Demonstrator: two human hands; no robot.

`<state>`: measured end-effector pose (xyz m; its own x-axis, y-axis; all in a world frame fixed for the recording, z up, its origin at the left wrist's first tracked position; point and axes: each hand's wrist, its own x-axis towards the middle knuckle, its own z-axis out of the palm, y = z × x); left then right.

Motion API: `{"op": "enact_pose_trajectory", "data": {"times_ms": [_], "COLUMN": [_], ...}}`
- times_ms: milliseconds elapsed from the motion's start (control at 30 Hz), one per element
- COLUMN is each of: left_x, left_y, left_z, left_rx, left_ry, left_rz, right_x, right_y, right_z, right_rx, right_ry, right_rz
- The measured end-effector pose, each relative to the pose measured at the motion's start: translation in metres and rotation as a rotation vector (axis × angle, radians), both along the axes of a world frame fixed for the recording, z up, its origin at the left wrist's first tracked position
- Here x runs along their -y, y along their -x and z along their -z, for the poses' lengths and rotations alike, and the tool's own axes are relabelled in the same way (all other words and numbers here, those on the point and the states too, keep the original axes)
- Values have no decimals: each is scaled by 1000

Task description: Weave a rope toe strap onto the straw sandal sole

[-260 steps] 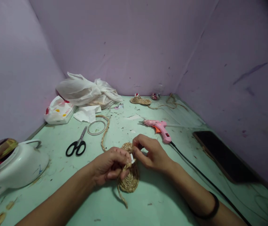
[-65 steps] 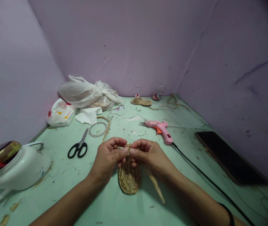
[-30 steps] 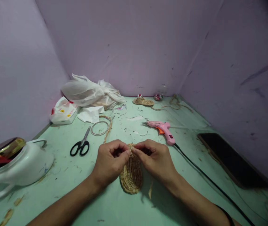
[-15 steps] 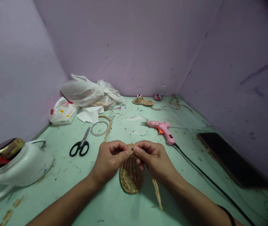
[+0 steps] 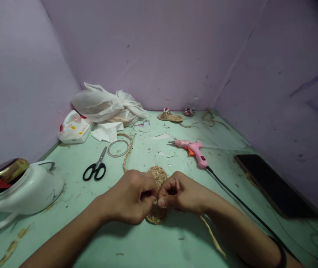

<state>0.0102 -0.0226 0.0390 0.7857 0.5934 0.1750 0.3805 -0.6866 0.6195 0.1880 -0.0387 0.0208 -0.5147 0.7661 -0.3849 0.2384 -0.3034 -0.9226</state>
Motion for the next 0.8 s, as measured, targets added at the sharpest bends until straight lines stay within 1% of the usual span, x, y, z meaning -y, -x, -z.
{"op": "enact_pose_trajectory", "data": {"times_ms": [67, 100, 133, 200, 267, 300, 333, 367, 400, 433, 500, 567, 600, 633, 667, 700, 733, 800], "left_x": [1, 1, 2, 5, 10, 12, 13, 13, 13, 11, 6, 0, -3, -5, -6, -7, -7, -7], "left_y": [-1, -2, -4, -7, -11, -12, -14, -15, -16, -16, -17, -17, -18, -18, -18, -19, -19, -18], "left_z": [3, 6, 8, 14, 22, 25, 27, 28, 28, 27, 23, 18, 16, 14, 13, 12, 11, 10], "left_rx": [-13, -13, -8, 18, 65, 89, 119, 151, 185, 219, 295, 390, 441, 487, 516, 521, 503, 446], "left_ry": [-159, -257, -365, -590, -763, -797, -782, -709, -584, -413, 20, 466, 651, 789, 870, 891, 859, 692], "left_rz": [4, -9, -31, -86, -121, -131, -147, -178, -231, -304, -464, -595, -634, -662, -678, -681, -671, -640], "right_x": [1, 1, 1, -1, -2, -3, -3, -2, -1, 0, 2, 3, 3, 3, 3, 3, 4, 4], "right_y": [3, 4, 6, 10, 13, 14, 15, 15, 15, 15, 14, 13, 13, 12, 12, 12, 12, 13], "right_z": [2, 4, 5, 8, 9, 9, 7, 6, 4, 2, 2, 5, 7, 10, 13, 15, 18, 20], "right_rx": [97, 152, 204, 263, 224, 171, 112, 61, 26, 25, 76, 131, 145, 156, 166, 183, 205, 240], "right_ry": [-96, -145, -198, -314, -375, -383, -384, -390, -419, -488, -680, -899, -1000, -1085, -1151, -1198, -1226, -1241], "right_rz": [50, 105, 182, 386, 561, 611, 637, 645, 646, 655, 667, 613, 576, 537, 504, 476, 455, 428]}}
